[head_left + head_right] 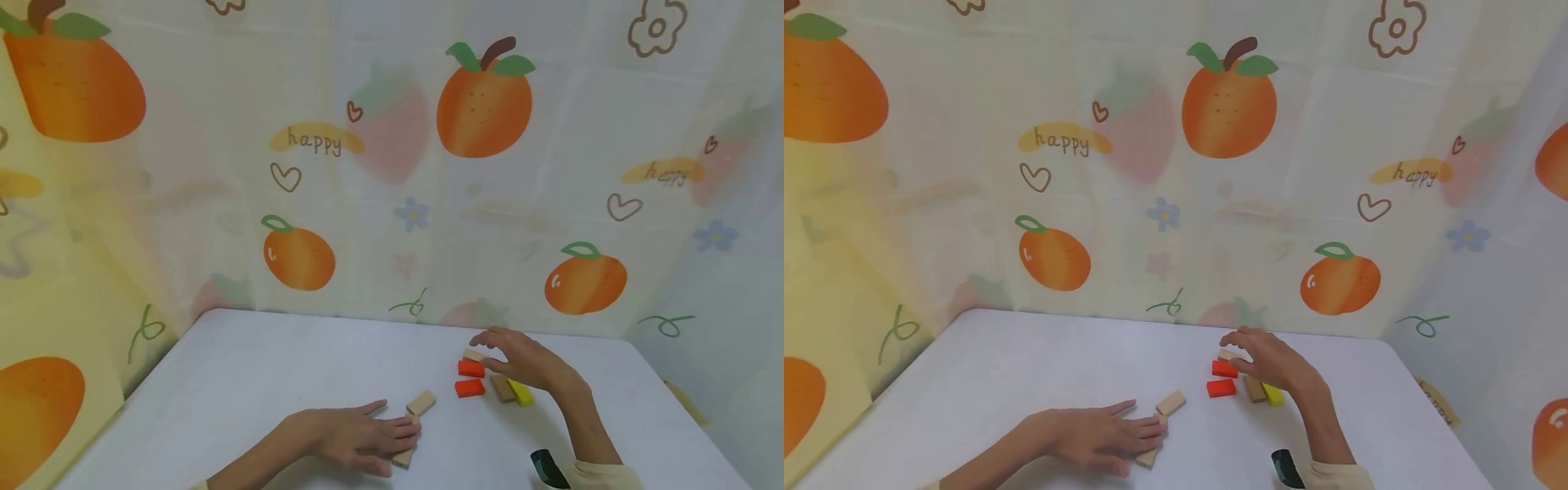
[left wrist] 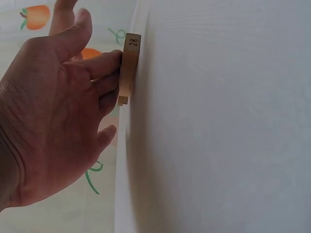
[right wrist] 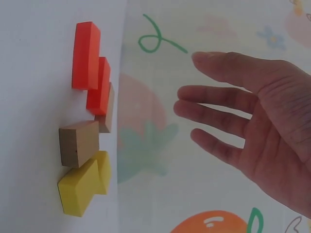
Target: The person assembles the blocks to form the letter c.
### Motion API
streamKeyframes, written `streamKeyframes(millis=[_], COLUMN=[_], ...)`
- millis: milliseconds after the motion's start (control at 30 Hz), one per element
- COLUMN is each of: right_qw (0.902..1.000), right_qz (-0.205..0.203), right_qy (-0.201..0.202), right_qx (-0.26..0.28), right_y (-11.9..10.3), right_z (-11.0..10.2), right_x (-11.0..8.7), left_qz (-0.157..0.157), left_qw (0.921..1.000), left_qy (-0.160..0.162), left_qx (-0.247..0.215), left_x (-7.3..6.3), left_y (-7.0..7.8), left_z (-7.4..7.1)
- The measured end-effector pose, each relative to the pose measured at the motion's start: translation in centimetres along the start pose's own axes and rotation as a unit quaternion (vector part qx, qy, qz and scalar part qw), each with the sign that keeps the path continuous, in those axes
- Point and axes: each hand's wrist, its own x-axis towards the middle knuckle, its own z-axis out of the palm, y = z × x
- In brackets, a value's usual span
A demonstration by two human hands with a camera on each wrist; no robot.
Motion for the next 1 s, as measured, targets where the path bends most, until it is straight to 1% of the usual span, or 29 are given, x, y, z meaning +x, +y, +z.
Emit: streamKeyframes(millis=[100,200,300,367,500,667,733,900,1000], right_qw=[1.0000,0.9995,0.9983,0.9975,0.9967,0.9971,0.9969,0.9946,0.9937], right_qz=[0.003,0.015,0.025,0.034,0.046,0.038,0.036,0.049,0.056], right_qy=[-0.009,-0.023,-0.041,-0.048,-0.051,-0.050,-0.054,-0.071,-0.079], right_qx=[0.003,0.016,0.032,0.040,0.045,0.043,0.044,0.058,0.056], right_y=[0.3,0.5,0.7,0.9,1.2,1.5,1.5,0.9,0.5], right_z=[0.2,0.5,0.8,1.0,1.1,1.5,1.7,2.3,2.5], right_x=[0.1,0.2,0.2,0.2,0.1,0.1,0.2,0.4,0.6], left_qz=[0.002,0.008,0.009,0.007,0.005,0.003,0.002,0.002,0.002], left_qw=[1.0000,0.9998,0.9997,0.9998,0.9999,1.0000,1.0000,1.0000,1.0000], left_qy=[0.005,0.011,0.012,0.011,0.008,0.003,0.000,-0.002,-0.001], left_qx=[0.001,0.010,0.020,0.016,0.007,0.002,-0.001,-0.005,-0.008], left_x=[-0.1,-0.1,-0.2,-0.2,-0.2,-0.3,-0.3,-0.2,-0.2], left_y=[-0.1,-0.2,-0.3,-0.3,-0.2,-0.1,-0.1,-0.1,-0.1], left_z=[0.3,0.6,0.7,0.7,0.5,0.3,0.3,0.2,0.2])
